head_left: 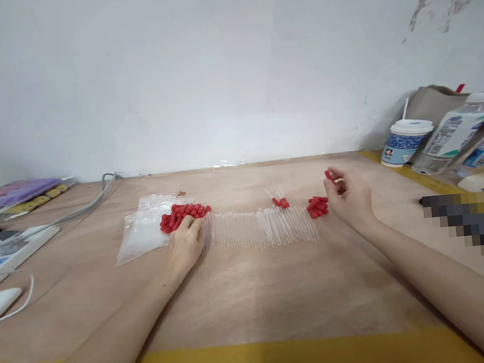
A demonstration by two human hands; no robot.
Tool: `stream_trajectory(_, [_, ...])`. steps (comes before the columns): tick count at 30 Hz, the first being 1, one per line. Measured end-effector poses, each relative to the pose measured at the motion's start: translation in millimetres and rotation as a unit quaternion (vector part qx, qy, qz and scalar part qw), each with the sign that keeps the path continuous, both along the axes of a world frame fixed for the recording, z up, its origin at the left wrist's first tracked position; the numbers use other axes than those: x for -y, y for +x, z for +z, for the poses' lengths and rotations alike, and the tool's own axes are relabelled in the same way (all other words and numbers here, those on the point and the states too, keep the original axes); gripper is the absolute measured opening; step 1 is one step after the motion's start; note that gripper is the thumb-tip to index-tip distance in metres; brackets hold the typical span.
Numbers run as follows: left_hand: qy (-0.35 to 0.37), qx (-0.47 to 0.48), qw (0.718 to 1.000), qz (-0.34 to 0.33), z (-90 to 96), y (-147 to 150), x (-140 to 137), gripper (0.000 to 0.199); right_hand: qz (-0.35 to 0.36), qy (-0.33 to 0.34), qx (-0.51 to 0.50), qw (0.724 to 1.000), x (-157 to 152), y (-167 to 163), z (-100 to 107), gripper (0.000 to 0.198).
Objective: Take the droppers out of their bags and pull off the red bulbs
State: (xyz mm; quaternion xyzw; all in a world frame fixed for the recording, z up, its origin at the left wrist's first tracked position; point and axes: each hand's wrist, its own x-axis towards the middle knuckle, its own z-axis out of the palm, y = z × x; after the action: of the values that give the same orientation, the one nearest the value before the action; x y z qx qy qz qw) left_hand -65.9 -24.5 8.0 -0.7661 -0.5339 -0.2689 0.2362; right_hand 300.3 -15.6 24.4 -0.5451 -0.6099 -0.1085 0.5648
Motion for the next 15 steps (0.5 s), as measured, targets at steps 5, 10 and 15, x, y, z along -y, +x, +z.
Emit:
stream_trajectory(5, [-0.013, -0.020, 1.000, 0.001, -3.1, 3.9, -5.7, 0.023, -0.009, -0.197, -0.200, 0.960, -42.4, 38.9, 0.3, 0.018])
stream_trajectory(10, [-0.039, 0.032, 0.997, -0.064, -4.4, 7.9, -5.7, 0.023, 0.071, -0.287, -0.254, 0.921, -61.0, 55.5, -20.4, 0.009])
stream_trajectory(15, [-0.065, 0.062, 0.991, -0.096, -5.7, 11.3, -1.1, 0.027, 0.142, -0.356, -0.273, 0.882, -62.6, 56.8, -37.5, 0.018])
